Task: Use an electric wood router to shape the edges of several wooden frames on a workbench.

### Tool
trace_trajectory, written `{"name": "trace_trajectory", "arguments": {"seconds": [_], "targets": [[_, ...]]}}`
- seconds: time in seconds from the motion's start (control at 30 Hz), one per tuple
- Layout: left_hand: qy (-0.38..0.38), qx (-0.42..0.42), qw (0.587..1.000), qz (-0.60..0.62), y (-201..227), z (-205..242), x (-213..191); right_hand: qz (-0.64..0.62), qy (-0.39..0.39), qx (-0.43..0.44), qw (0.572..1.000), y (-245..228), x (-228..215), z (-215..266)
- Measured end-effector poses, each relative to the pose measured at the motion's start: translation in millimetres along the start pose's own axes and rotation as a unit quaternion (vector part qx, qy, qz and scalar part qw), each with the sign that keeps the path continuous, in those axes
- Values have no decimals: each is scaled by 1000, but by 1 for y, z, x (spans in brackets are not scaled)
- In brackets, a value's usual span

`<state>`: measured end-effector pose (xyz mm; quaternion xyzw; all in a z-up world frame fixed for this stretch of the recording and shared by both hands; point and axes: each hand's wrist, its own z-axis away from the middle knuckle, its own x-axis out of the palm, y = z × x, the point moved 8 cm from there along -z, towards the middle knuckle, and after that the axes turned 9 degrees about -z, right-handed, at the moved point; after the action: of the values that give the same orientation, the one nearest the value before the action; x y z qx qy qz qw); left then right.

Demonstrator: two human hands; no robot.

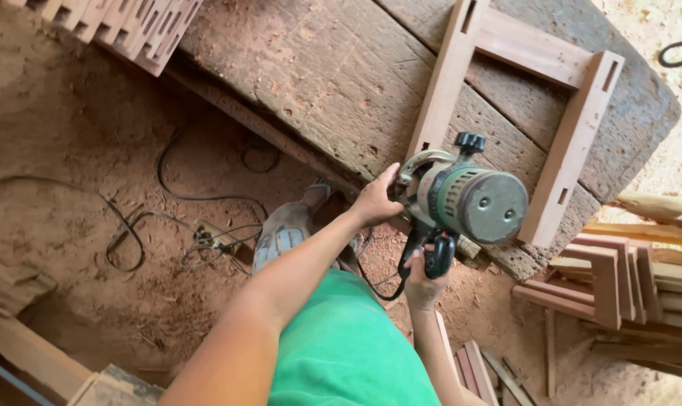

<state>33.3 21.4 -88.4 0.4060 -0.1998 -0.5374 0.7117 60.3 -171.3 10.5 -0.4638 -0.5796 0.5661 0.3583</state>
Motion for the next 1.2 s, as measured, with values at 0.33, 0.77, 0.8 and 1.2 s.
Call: {"name": "trace_trajectory", "arguments": {"seconds": [0.33, 0.77, 0.8, 1.2], "targets": [[15, -17, 1000, 3, -24, -21, 10, 9, -62, -35, 997, 5, 21, -55], [8, 28, 998, -57, -8, -37, 6, 4, -32, 7, 999, 32, 29, -98], [6, 33, 997, -65, -16, -51, 17, -2, -22, 9, 1000, 34, 29, -101], [34, 86, 993, -79, 9, -45, 11, -4, -40, -1, 999, 32, 45, -139]]}}
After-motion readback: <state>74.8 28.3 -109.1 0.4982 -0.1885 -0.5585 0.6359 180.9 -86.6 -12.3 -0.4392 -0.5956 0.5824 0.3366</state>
